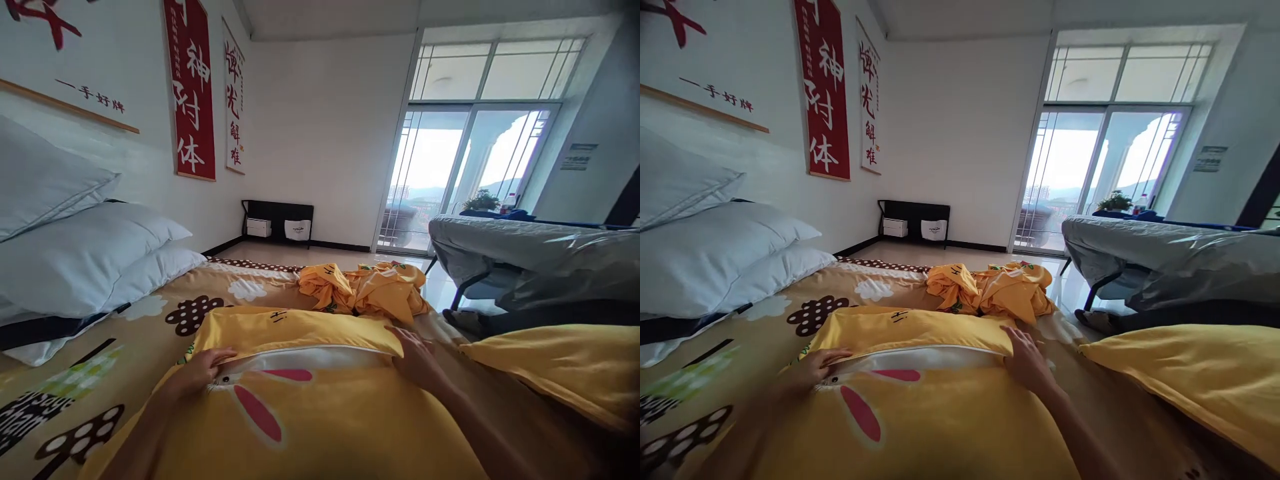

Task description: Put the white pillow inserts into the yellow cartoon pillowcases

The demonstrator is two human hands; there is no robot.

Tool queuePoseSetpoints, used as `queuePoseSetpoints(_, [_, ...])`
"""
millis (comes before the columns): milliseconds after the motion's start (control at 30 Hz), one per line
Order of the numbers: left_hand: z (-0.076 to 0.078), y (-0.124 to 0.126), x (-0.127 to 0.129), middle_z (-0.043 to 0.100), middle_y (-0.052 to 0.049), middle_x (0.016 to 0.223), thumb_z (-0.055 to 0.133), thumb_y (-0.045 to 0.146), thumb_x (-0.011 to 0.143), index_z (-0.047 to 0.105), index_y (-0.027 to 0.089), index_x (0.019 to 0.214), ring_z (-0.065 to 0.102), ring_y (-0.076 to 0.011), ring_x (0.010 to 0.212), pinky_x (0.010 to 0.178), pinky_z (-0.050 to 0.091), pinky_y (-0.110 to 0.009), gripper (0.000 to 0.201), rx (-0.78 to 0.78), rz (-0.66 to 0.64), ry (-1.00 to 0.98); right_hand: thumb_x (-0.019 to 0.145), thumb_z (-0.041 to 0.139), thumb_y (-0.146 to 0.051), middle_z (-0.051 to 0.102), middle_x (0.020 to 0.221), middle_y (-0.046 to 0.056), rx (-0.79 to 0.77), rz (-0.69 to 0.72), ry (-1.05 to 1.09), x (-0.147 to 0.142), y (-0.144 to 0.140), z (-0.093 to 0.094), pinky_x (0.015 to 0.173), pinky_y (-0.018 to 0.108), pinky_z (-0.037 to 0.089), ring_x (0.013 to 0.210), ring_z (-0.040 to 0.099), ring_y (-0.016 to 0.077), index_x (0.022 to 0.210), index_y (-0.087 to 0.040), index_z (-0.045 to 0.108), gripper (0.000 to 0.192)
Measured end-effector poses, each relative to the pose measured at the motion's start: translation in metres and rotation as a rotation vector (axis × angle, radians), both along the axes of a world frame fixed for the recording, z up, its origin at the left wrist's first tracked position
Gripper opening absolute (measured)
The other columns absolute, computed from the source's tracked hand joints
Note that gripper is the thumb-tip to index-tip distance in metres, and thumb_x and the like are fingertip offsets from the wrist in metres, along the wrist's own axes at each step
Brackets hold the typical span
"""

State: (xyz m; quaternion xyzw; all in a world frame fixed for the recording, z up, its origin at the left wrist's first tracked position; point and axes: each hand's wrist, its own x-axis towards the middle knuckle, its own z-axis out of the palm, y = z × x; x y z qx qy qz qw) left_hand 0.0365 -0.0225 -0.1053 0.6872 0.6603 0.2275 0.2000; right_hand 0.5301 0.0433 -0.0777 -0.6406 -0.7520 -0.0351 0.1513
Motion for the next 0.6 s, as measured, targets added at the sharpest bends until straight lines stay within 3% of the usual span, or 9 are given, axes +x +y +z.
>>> queuePoseSetpoints(67, [0.012, 0.0, -0.012, 0.066, -0.001, 0.123, 0.053, 0.027, 0.062, 0.071, 0.026, 0.109, 0.057, -0.0251, 0.12, 0.101, 0.044, -0.031, 0.05, -0.041, 0.017, 0.026, 0.073, 0.045, -0.017, 0.053, 0.136, 0.013, -0.063, 0.024, -0.011, -0.005, -0.001, -0.003, 0.104, 0.047, 0.032, 0.127, 0.046, 0.0292, 0.134, -0.019, 0.049, 0.061])
queuePoseSetpoints(167, [0.049, -0.002, -0.025, 0.067, -0.001, 0.122, 0.05, 0.025, 0.059, 0.073, 0.024, 0.104, 0.059, -0.0253, 0.118, 0.102, 0.042, -0.031, 0.05, -0.033, -0.047, 0.098, 0.072, 0.046, -0.018, 0.053, 0.136, 0.013, -0.069, 0.017, 0.006, -0.01, -0.003, 0.007, 0.102, 0.046, 0.034, 0.125, 0.047, 0.0301, 0.135, -0.018, 0.048, 0.062])
queuePoseSetpoints(267, [0.088, -0.008, -0.023, 0.063, 0.0, 0.129, 0.044, 0.024, 0.064, 0.07, 0.023, 0.109, 0.053, -0.0224, 0.124, 0.109, 0.036, -0.031, 0.051, 0.228, -0.016, 0.154, 0.069, 0.046, -0.014, 0.051, 0.137, 0.011, 0.259, 0.005, 0.048, -0.008, -0.006, 0.025, 0.105, 0.047, 0.031, 0.128, 0.043, 0.0301, 0.136, -0.02, 0.046, 0.067])
queuePoseSetpoints(333, [0.092, -0.012, -0.014, 0.06, -0.001, 0.132, 0.039, 0.025, 0.071, 0.066, 0.021, 0.116, 0.049, -0.0214, 0.127, 0.111, 0.033, -0.032, 0.052, 0.465, 0.082, 0.17, 0.068, 0.045, -0.012, 0.052, 0.135, 0.011, 0.415, 0.077, 0.02, -0.003, -0.009, 0.023, 0.107, 0.049, 0.027, 0.127, 0.042, 0.0311, 0.131, -0.019, 0.051, 0.064])
queuePoseSetpoints(400, [0.072, -0.016, -0.003, 0.063, -0.005, 0.128, 0.035, 0.026, 0.077, 0.066, 0.019, 0.117, 0.05, -0.0233, 0.125, 0.111, 0.032, -0.035, 0.051, 0.539, 0.099, 0.206, 0.068, 0.044, -0.01, 0.055, 0.13, 0.014, 0.381, 0.167, -0.033, 0.002, -0.012, 0.005, 0.107, 0.048, 0.027, 0.122, 0.046, 0.0311, 0.123, -0.016, 0.057, 0.058])
queuePoseSetpoints(533, [-0.001, -0.017, 0.011, 0.065, -0.003, 0.125, 0.036, 0.024, 0.078, 0.068, 0.022, 0.117, 0.056, -0.0222, 0.119, 0.105, 0.04, -0.033, 0.051, 0.23, -0.092, 0.147, 0.075, 0.037, -0.01, 0.06, 0.119, 0.012, 0.164, 0.235, 0.011, 0.008, -0.013, -0.035, 0.1, 0.04, 0.038, 0.113, 0.051, 0.025, 0.115, -0.018, 0.061, 0.047])
queuePoseSetpoints(600, [-0.023, -0.016, 0.011, 0.065, -0.002, 0.125, 0.035, 0.022, 0.078, 0.069, 0.022, 0.117, 0.057, -0.0214, 0.118, 0.103, 0.042, -0.032, 0.052, 0.155, -0.098, 0.075, 0.076, 0.039, -0.014, 0.059, 0.12, 0.012, 0.104, 0.24, 0.051, 0.01, -0.01, -0.042, 0.099, 0.038, 0.039, 0.113, 0.051, 0.0238, 0.115, -0.018, 0.06, 0.044])
